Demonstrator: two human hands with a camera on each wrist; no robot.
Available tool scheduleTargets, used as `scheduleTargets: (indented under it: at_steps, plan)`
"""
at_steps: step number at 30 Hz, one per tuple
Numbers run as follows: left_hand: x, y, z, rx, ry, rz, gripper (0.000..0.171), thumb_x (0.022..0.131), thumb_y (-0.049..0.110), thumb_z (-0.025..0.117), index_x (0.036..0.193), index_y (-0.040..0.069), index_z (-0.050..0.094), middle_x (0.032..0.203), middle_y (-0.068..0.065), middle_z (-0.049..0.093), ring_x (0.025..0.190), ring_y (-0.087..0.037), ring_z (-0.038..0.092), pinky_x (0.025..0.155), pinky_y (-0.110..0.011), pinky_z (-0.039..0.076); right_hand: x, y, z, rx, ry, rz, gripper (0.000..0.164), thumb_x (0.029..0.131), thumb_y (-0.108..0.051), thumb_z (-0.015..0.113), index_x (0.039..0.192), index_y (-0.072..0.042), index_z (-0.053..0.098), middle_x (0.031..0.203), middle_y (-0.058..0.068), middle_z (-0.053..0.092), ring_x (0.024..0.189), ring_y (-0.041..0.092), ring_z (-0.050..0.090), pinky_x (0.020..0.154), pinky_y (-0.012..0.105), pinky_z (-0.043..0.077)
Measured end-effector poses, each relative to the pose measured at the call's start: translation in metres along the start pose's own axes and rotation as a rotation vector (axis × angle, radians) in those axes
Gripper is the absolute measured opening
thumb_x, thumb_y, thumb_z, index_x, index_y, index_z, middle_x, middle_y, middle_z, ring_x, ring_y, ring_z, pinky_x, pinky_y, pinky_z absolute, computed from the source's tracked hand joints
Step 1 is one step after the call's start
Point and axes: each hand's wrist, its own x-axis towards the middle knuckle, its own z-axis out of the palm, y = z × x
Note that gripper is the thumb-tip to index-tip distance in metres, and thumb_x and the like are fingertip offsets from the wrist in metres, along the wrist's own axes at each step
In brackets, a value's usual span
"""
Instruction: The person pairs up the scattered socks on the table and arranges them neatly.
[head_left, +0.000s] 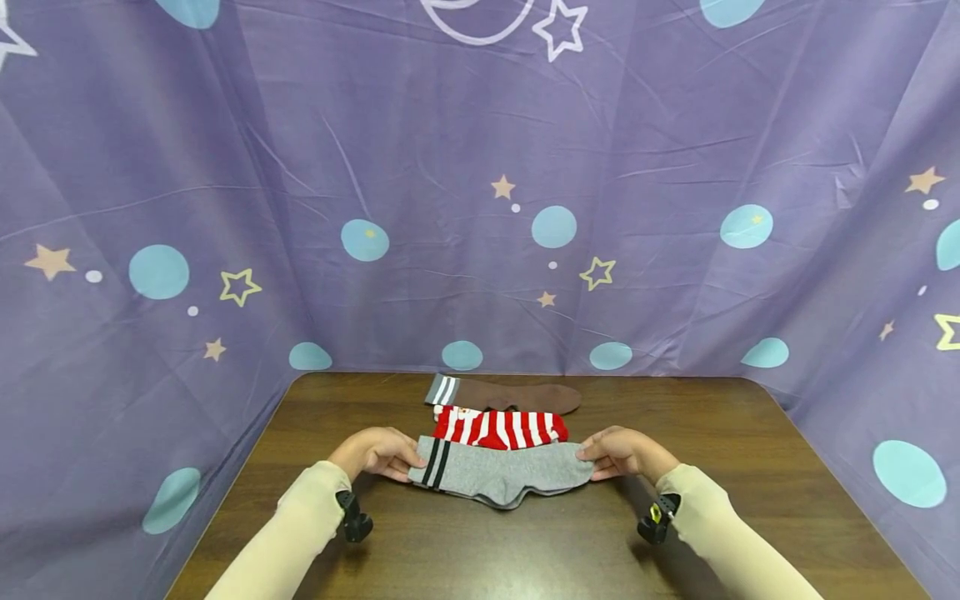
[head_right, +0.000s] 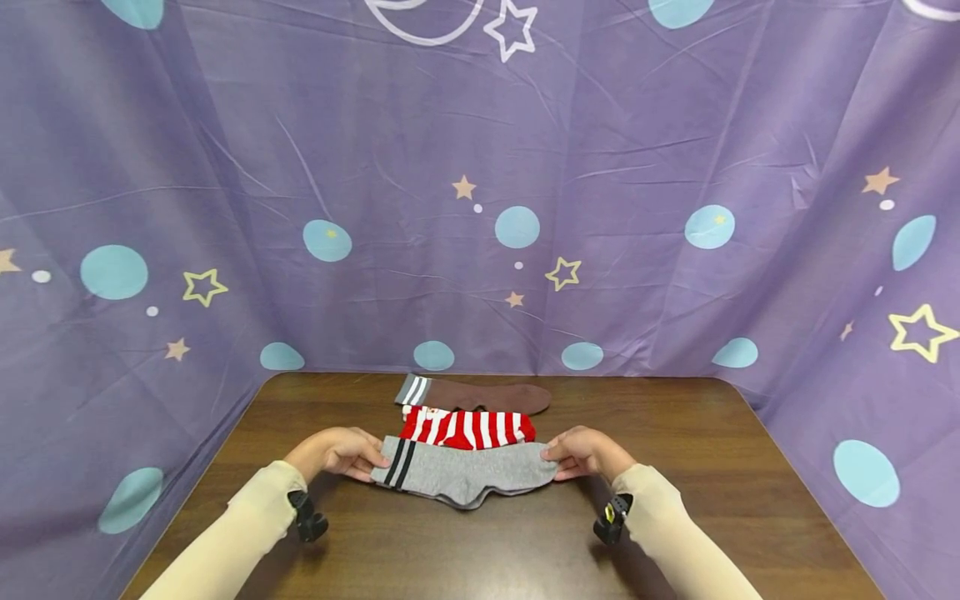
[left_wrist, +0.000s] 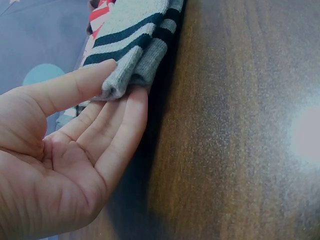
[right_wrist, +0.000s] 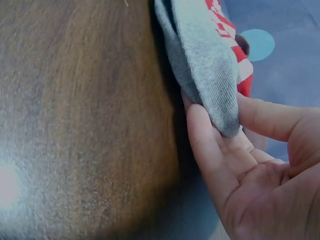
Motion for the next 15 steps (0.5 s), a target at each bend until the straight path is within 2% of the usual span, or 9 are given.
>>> scheduleTargets:
  at_steps: [10,15]
  plan:
    - [0.009,-0.003,-0.003,0.019,0.000,-0.045,0.008,0.093,0.003,0.069,0.093,0.009,0.064,0.080,0.002,0.069,0.076,-0.008,0.067,0.073,-0.023,0.059,0.001,-0.003,0.004,-0.047,0.135,0.034,0.004,0.093,-0.004,0.069,0.089,-0.005,0.069,0.069,-0.004,0.062,0.060,0.006,0.059,0.062,0.021,0.058]
    - [0.011,-0.005,-0.006,-0.003,-0.025,-0.047,0.011,0.095,0.003,0.066,0.105,0.006,0.064,0.083,0.002,0.071,0.078,-0.009,0.068,0.076,-0.025,0.060,0.003,-0.003,0.005,-0.056,0.153,0.044,0.005,0.093,-0.004,0.069,0.088,-0.005,0.069,0.068,-0.004,0.062,0.058,0.006,0.058,0.060,0.021,0.058]
